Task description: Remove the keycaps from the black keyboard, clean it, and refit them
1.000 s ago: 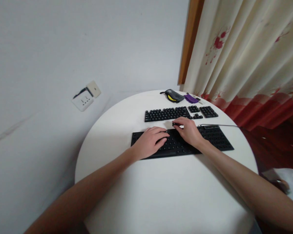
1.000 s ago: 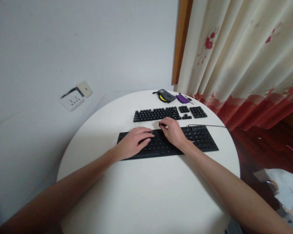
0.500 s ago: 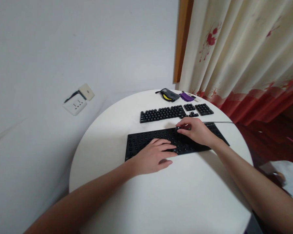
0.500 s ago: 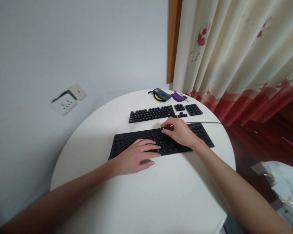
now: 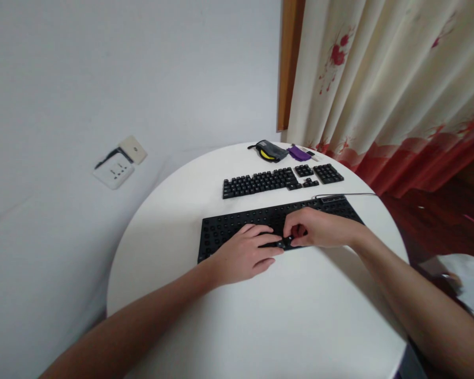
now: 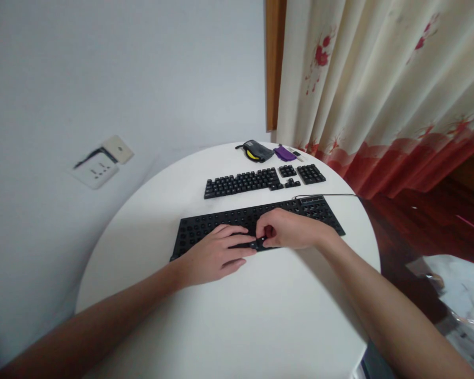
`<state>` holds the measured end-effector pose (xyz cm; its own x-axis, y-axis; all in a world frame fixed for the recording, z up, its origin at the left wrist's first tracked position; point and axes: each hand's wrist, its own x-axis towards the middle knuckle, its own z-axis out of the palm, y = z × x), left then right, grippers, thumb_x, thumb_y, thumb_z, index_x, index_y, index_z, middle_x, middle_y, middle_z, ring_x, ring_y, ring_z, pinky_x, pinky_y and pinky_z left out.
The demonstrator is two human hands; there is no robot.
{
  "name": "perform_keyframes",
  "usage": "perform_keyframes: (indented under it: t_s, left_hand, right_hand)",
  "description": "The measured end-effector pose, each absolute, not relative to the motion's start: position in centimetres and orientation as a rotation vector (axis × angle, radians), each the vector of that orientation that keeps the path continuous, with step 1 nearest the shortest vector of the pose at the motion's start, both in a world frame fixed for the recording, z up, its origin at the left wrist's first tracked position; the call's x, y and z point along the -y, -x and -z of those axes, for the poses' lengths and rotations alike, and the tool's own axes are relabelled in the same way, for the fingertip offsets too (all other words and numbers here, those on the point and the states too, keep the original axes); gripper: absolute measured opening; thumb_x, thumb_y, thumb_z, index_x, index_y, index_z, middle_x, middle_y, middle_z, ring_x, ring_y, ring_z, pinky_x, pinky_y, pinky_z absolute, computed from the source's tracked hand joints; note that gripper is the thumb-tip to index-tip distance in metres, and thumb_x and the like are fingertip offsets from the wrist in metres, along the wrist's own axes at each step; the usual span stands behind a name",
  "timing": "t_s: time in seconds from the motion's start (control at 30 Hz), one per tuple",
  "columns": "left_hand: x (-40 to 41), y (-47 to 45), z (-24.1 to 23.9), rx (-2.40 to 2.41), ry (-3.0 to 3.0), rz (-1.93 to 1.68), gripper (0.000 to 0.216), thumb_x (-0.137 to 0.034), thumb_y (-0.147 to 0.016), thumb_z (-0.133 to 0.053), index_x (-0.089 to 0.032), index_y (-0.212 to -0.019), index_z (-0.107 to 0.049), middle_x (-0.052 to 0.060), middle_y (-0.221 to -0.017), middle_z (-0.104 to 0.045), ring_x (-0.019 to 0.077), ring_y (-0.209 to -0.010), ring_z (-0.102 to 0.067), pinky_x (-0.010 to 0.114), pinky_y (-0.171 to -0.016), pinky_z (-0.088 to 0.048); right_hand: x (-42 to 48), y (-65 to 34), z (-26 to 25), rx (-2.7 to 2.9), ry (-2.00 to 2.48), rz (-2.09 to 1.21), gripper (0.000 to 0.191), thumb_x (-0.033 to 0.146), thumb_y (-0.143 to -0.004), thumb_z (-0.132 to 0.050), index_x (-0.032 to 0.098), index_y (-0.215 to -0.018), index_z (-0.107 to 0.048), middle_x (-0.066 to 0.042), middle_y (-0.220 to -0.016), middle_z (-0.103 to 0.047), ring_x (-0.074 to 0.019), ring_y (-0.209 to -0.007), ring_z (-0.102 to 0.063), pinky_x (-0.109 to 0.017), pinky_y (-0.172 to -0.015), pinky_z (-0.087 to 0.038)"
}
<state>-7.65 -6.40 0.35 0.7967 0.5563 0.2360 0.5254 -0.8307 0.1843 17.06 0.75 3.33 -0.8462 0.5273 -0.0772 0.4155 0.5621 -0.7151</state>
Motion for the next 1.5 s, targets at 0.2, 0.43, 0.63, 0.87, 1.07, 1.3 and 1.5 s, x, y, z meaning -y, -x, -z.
perform_keyframes:
  t_s: [0.2, 0.43, 0.63, 0.87, 1.07, 1.3, 1.5]
  left_hand:
    - [6.5, 7.7, -0.4, -0.874, -2.859, -0.405, 0.031, -0.031, -0.099, -0.051, -0.027, -0.127, -0.063, 0.003, -0.134, -0.063, 0.0245, -0.131, -0.046, 0.042, -0.106, -0.034]
    - [6.6, 7.7, -0.4, -0.893, -2.839, -0.409, 0.033, -0.03, -0.098, -0.052, -0.028, -0.129, -0.062, 0.003, -0.135, -0.062, 0.0247, -0.133, -0.045, 0.042, -0.108, -0.033]
    - [6.7, 7.7, -0.6, -0.892, -2.836, -0.413, 0.031, -0.029, -0.098, -0.052, -0.027, -0.127, -0.063, 0.004, -0.132, -0.064, 0.0242, -0.131, -0.046, 0.042, -0.107, -0.035]
    - [6.7, 7.7, -0.4, -0.888, -2.865, -0.37, 0.031, -0.028, -0.098, -0.052, -0.025, -0.127, -0.062, 0.006, -0.131, -0.063, 0.0252, -0.13, -0.046, 0.043, -0.105, -0.036]
    - [6.8, 7.9, -0.7, -0.868, -2.84, -0.521, 0.019, -0.026, -0.095, -0.055, -0.023, -0.107, -0.07, 0.008, -0.141, -0.054, 0.0261, -0.13, -0.046, 0.043, -0.106, -0.039]
    - [6.9, 7.7, -1.3, -1.029, -2.731, -0.699, 0.019, -0.019, -0.095, -0.05, -0.019, -0.099, -0.068, 0.008, -0.111, -0.065, 0.0211, -0.107, -0.055, 0.038, -0.096, -0.044]
    - [7.0, 7.6, -1.0, -1.048, -2.762, -0.579, 0.03, -0.024, -0.097, -0.049, -0.021, -0.124, -0.063, 0.009, -0.118, -0.063, 0.0233, -0.113, -0.052, 0.041, -0.099, -0.042]
  right_hand:
    - [-0.4, -16.5, -3.3, 2.733, 0.816, -1.02, 0.013, 0.015, -0.078, -0.071, 0.017, -0.091, -0.071, -0.001, -0.081, -0.068, -0.0135, -0.067, -0.059, -0.024, -0.063, -0.043]
    - [-0.4, -16.5, -2.8, 2.715, 0.8, -1.004, 0.012, 0.019, -0.078, -0.073, 0.019, -0.089, -0.07, 0.0, -0.079, -0.065, -0.0138, -0.067, -0.056, -0.025, -0.063, -0.041]
    - [-0.5, -16.3, -3.0, 2.571, 0.869, -1.089, 0.019, 0.036, -0.088, -0.066, 0.019, -0.094, -0.069, -0.002, -0.078, -0.066, -0.0153, -0.067, -0.055, -0.026, -0.061, -0.04]
    - [-0.4, -15.7, -2.5, 2.586, 0.964, -1.047, 0.028, 0.043, -0.084, -0.069, 0.018, -0.074, -0.061, 0.003, -0.062, -0.057, -0.0116, -0.057, -0.045, -0.025, -0.054, -0.029]
    - [-0.4, -15.5, -1.9, 2.622, 0.98, -1.018, 0.03, 0.046, -0.082, -0.071, 0.018, -0.076, -0.063, 0.003, -0.063, -0.057, -0.0114, -0.057, -0.045, -0.025, -0.054, -0.028]
    - [-0.7, -15.8, -2.2, 2.525, 0.93, -1.056, 0.032, 0.046, -0.089, -0.061, 0.018, -0.075, -0.062, 0.003, -0.063, -0.056, -0.012, -0.059, -0.044, -0.025, -0.056, -0.032]
    - [-1.2, -16.7, -2.6, 2.506, 1.02, -1.048, 0.029, 0.045, -0.087, -0.063, 0.018, -0.077, -0.063, 0.002, -0.065, -0.059, -0.0129, -0.06, -0.047, -0.026, -0.057, -0.033]
